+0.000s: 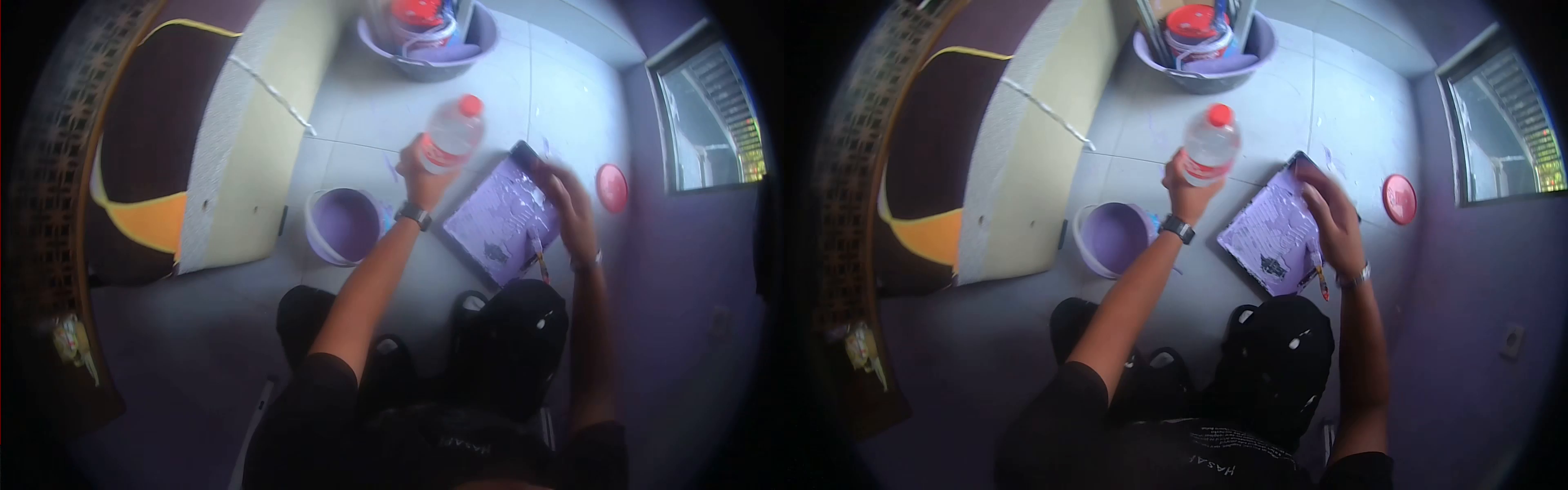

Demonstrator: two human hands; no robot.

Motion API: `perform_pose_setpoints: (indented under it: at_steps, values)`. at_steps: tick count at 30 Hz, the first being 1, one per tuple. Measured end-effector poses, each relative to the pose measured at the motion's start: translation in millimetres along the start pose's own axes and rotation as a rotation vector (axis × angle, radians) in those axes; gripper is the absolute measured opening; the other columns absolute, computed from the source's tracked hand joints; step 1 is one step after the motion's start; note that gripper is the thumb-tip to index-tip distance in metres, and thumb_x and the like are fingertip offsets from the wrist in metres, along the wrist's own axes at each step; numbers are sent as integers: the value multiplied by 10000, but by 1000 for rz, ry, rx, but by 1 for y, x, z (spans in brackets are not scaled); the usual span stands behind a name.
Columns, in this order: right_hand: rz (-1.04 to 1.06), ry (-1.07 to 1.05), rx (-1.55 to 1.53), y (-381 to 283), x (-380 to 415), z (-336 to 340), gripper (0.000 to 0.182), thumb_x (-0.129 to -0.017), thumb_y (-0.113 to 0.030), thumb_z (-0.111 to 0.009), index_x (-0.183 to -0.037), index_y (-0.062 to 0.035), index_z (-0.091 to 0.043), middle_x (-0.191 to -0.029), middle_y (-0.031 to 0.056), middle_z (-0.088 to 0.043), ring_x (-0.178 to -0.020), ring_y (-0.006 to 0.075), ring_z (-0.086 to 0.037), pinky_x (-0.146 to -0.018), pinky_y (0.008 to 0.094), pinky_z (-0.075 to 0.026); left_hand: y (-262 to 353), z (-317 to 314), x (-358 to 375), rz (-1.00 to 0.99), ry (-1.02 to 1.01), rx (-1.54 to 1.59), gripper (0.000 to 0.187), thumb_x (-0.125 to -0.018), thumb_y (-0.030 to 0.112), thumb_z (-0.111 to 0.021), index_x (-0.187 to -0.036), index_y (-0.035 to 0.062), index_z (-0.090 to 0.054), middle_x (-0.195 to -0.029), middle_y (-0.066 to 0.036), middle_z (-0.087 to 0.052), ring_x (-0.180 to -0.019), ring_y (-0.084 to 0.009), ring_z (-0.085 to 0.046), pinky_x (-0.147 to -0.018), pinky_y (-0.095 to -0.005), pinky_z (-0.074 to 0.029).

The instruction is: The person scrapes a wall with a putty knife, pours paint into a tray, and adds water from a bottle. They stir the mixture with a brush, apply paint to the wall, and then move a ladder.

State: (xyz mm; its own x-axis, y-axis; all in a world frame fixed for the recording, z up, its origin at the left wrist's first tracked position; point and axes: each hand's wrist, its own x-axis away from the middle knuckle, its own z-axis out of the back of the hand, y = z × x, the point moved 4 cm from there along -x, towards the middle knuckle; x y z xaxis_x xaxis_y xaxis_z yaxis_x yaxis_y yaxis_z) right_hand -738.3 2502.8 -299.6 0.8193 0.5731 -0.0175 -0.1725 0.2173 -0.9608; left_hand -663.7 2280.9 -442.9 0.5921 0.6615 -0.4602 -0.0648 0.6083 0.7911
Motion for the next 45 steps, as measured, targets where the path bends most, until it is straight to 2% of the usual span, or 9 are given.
perform_pose_setpoints:
  at_steps: [6, 8, 13, 16, 29, 31, 33, 39, 45]
  values:
    - [-808, -230, -136, 252, 221, -33, 419, -940, -395, -420, -982, -18, -597, -809, 92, -628, -657, 142, -589, -617, 264, -473, -94, -45, 8, 216, -19, 126, 735, -584, 135, -834, -1177, 11, -417, -1104, -123, -566, -987, -218, -577, -895, -343, -457]
    - [-1393, 220, -659, 338, 295, -58, 405, -916, -399, -495, -1074, -30, -555, -763, 72, -609, -669, 142, -582, -610, 268, -465, -107, -51, 12, 255, -61, 202, 735, -588, 115, -822, -1186, 17, -406, -1132, -118, -551, -1015, -209, -564, -908, -344, -448]
    - [-845, 773, -346, 337, 246, -31, 402, -916, -338, -535, -1161, -21, -511, -899, 30, -582, -799, 103, -542, -646, 251, -451, -137, -63, 30, 247, -111, 141, 894, -506, 266, -846, -1216, -11, -379, -1109, -163, -544, -1030, -301, -557, -889, -410, -461]
    - [-656, 860, -214, 341, 215, -18, 390, -939, -319, -496, -1148, 10, -511, -959, 23, -564, -843, 76, -523, -703, 217, -431, -141, -65, 38, 171, -141, 8, 565, -606, 140, -793, -1095, 29, -534, -1037, -85, -606, -953, -208, -591, -868, -351, -464]
    - [-711, 839, -239, 380, 167, 5, 523, -971, -391, -385, -1213, 62, -487, -1113, 63, -545, -1007, 138, -486, -906, 272, -356, -122, -52, 60, 172, -97, -19, 714, -575, 204, -844, -1156, -4, -484, -1139, -136, -534, -1060, -260, -516, -936, -421, -387]
    - [-661, 892, -279, 387, 163, 10, 556, -971, -410, -373, -1204, 82, -483, -1137, 76, -542, -1017, 148, -488, -920, 276, -351, -112, -47, 78, 305, 114, -183, 766, -617, 309, -806, -1195, -9, -417, -1209, -157, -464, -1136, -299, -441, -944, -460, -337]
    - [-670, 894, -271, 392, 159, 12, 560, -971, -414, -369, -1204, 83, -483, -1147, 79, -540, -1024, 149, -487, -923, 278, -353, -109, -52, 122, 873, 26, -311, 685, -693, 344, -746, -1165, -25, -412, -1197, -179, -432, -1119, -335, -415, -925, -470, -337]
    - [-736, 892, -490, 387, 148, 12, 588, -959, -464, -360, -1191, 57, -501, -1151, 64, -539, -1017, 144, -492, -900, 270, -370, -26, -91, 119, -120, -408, -209, 433, -760, 331, -635, -1055, 54, -480, -968, -108, -503, -963, -277, -453, -866, -423, -315]
    - [-753, 903, -392, 401, 166, 24, 575, -943, -503, -375, -1108, 16, -559, -1025, 25, -575, -903, 126, -517, -850, 259, -390, -34, -131, 102, -573, -710, -493, 602, -810, 539, -503, -1170, 56, -483, -1085, -145, -477, -1010, -301, -418, -885, -467, -292]
